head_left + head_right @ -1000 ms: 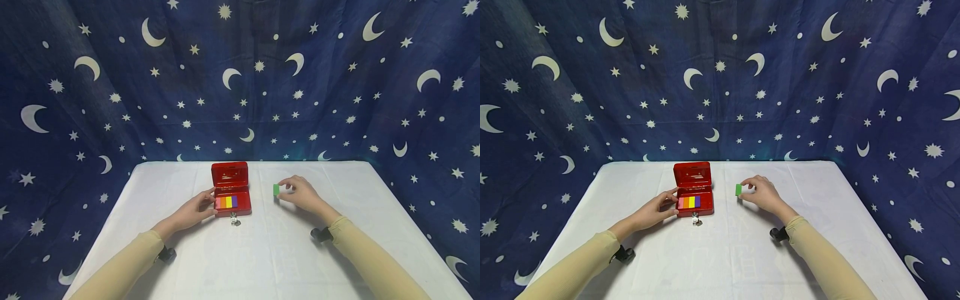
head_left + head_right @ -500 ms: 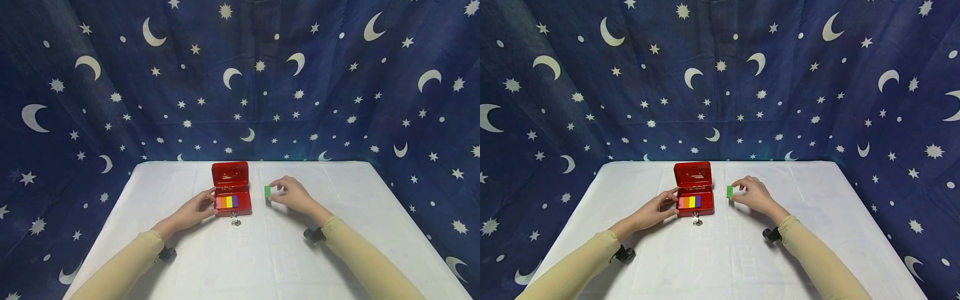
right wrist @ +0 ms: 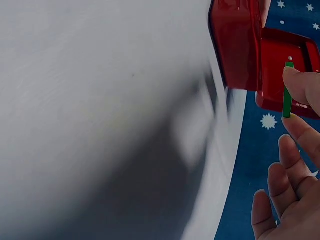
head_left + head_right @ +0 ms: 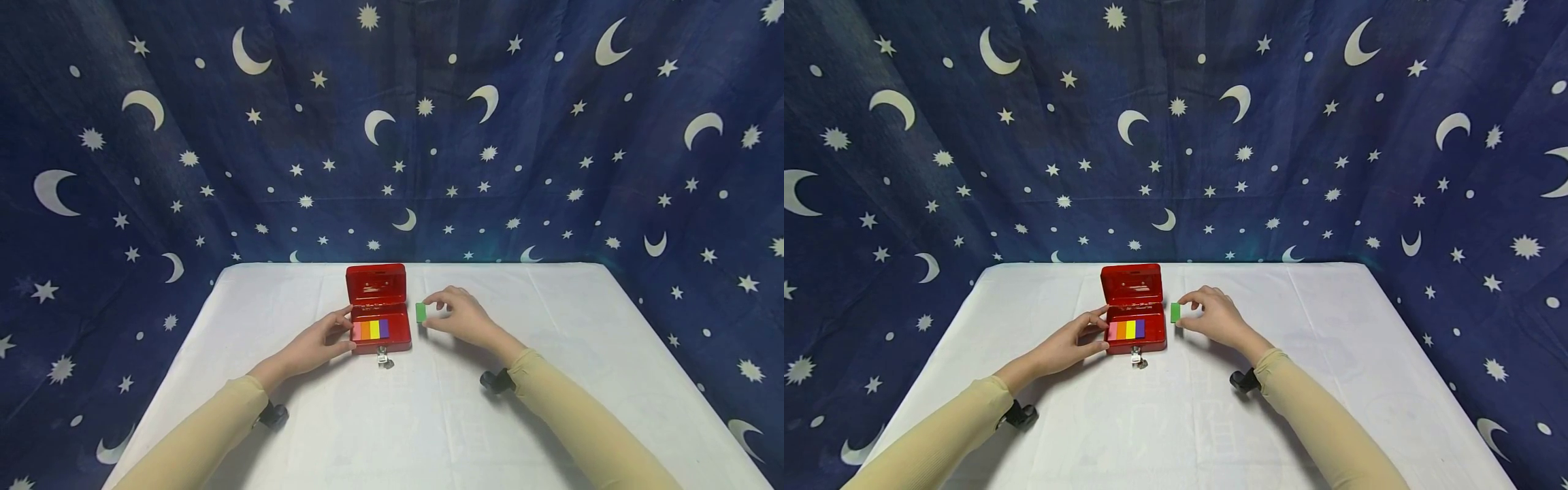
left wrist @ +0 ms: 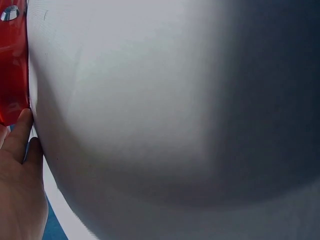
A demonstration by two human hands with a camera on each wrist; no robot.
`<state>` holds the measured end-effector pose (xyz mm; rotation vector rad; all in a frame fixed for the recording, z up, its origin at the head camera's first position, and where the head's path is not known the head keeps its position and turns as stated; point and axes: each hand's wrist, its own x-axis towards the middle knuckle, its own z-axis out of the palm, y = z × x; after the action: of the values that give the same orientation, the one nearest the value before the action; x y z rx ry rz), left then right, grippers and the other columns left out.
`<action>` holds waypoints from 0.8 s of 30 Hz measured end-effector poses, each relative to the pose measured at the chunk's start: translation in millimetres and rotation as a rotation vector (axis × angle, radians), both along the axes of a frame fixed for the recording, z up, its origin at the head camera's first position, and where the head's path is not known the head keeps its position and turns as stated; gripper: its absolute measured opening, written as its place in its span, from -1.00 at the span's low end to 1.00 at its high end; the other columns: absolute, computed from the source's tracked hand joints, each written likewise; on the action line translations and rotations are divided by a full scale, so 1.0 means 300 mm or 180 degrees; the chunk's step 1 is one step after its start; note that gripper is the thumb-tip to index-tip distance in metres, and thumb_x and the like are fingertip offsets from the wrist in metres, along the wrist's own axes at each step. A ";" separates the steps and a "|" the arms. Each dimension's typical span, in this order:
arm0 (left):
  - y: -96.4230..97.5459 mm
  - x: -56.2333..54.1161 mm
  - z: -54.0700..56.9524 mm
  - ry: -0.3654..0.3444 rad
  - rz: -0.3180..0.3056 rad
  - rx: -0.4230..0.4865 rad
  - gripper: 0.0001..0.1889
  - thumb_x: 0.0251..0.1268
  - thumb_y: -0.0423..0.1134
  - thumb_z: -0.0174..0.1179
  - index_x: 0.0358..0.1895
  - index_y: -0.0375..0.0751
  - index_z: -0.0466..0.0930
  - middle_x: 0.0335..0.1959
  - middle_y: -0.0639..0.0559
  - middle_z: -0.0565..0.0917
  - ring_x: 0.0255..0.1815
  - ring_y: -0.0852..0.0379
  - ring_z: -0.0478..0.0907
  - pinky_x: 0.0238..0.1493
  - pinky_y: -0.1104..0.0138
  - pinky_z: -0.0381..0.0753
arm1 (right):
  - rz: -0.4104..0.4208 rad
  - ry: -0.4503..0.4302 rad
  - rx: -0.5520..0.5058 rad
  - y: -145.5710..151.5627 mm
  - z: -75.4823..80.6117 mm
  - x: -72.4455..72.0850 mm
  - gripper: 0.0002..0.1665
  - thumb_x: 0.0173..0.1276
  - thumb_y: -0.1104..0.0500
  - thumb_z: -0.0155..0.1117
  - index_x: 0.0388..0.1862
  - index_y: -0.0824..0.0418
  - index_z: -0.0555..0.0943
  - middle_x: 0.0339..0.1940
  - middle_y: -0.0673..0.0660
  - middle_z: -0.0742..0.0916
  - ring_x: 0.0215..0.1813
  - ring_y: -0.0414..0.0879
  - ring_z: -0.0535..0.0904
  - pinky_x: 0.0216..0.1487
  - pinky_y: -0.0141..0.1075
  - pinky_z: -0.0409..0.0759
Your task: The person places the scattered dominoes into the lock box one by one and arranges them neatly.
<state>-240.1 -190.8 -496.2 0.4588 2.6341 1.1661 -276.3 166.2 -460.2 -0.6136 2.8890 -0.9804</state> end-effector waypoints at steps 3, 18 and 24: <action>-0.001 0.001 0.002 0.0006 0.0000 0.0009 -0.51 0.24 0.18 0.41 0.14 0.19 0.46 0.61 0.31 0.18 0.56 0.07 0.26 0.48 -0.17 0.22 | -0.0005 -0.0039 0.0003 -0.024 -0.001 -0.004 -0.50 0.18 -0.08 0.56 0.12 -0.09 0.70 -0.18 -0.08 0.62 -0.06 -0.07 0.49 -0.08 -0.16 0.52; -0.001 0.000 0.001 0.0037 -0.0052 0.0052 -0.50 0.24 0.16 0.42 0.14 0.15 0.47 0.61 0.30 0.19 0.54 0.07 0.28 0.49 -0.15 0.22 | 0.0044 -0.0130 -0.0034 -0.101 -0.019 -0.019 -0.46 0.16 -0.14 0.58 0.13 -0.10 0.71 -0.14 0.01 0.67 -0.08 -0.08 0.49 -0.11 -0.19 0.54; 0.000 -0.002 0.000 0.0039 -0.0034 0.0053 -0.51 0.24 0.16 0.42 0.14 0.17 0.46 0.61 0.32 0.19 0.54 0.06 0.30 0.49 -0.15 0.23 | 0.0069 -0.0092 -0.0006 -0.128 -0.032 -0.027 -0.48 0.16 -0.15 0.58 0.11 -0.10 0.72 -0.23 -0.07 0.62 -0.12 -0.10 0.49 -0.17 -0.21 0.52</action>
<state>-240.6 -190.8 -496.3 0.4840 2.6310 1.1866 -284.5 127.9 -469.9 -0.6240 2.8506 -0.9812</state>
